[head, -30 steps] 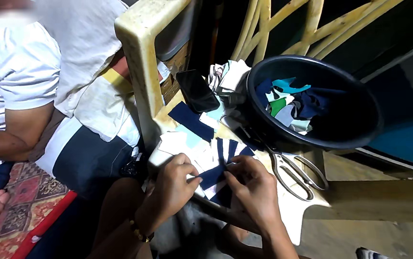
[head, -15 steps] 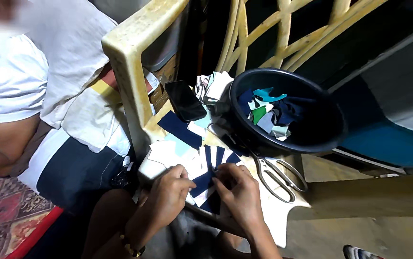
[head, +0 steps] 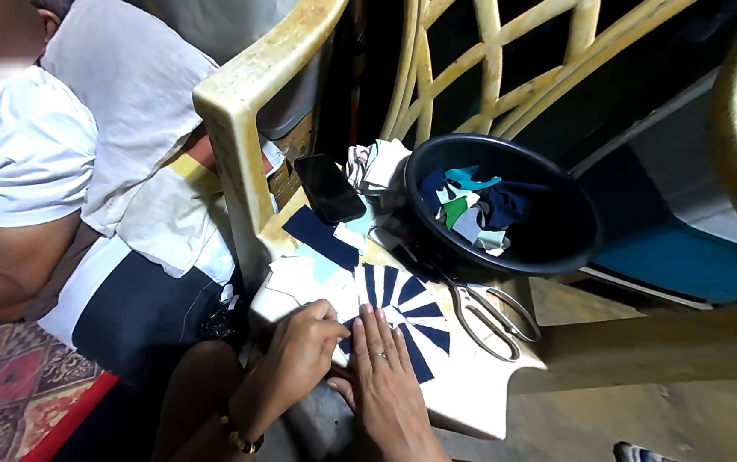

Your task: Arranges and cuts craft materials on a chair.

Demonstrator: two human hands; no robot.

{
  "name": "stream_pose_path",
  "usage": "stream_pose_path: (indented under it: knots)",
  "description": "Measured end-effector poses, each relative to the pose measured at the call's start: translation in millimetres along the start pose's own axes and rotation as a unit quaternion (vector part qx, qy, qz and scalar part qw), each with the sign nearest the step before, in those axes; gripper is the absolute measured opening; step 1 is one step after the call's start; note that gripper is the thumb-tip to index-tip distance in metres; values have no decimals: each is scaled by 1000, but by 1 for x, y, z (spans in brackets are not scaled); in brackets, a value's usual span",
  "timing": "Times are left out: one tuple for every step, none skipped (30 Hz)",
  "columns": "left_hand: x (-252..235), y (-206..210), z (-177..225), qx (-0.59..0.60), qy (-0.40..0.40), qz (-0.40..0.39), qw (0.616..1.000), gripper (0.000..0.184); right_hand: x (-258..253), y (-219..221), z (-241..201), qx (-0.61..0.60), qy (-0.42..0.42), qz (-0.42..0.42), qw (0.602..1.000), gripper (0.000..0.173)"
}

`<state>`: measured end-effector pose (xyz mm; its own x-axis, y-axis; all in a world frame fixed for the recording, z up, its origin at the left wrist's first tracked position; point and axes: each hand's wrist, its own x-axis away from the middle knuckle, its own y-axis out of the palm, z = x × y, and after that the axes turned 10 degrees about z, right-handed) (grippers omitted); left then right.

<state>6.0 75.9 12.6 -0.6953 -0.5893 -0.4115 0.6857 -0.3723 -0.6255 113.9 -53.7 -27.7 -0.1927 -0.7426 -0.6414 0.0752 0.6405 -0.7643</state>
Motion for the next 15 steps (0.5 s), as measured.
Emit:
stream_pose_path:
  knots:
    - [0,0,0,-1,1,1,1000,18,1,1,1,-3,-1,-3,1000,89]
    - [0,0,0,0,-1,0,1000,18,1,1,2,-6,-2,-6,1000,90]
    - [0,0,1,0,-4,0,1000,18,1,1,2,-11,-1,-9,1000,90]
    - [0,0,0,2,-6,0,1000,18,1,1,1,-15,1,-13,1000,90]
    - [0,0,-1,6,-8,0,1000,17,0,1,1,-14,2,-15,1000,90]
    - [0,0,-3,12,-9,-1,1000,16,0,1,0,-14,3,-17,1000,89]
    - [0,0,-4,19,-10,1,1000,15,1,1,-1,-14,3,-18,1000,88]
    - [-1,0,-6,27,-8,12,1000,14,1,2,-2,-16,3,-14,1000,85]
    - [-2,0,-7,30,-4,32,999,13,1,3,-2,-19,5,-10,1000,83]
    - [-4,1,-7,27,-2,58,998,13,1,3,-3,-21,8,-5,1000,83]
    - [-6,2,-6,21,-7,80,997,12,2,4,-3,-21,10,-5,1000,83]
    - [-9,2,-3,15,-17,99,995,13,3,4,-4,-19,10,-6,1000,83]
    - [-13,2,0,7,-33,105,994,13,3,5,-4,-19,10,-7,1000,83]
    - [-18,2,5,-1,-54,96,994,15,2,4,-4,-21,11,-10,1000,83]
    - [-23,1,9,-8,-76,76,994,18,2,4,-4,-25,13,-12,1000,83]
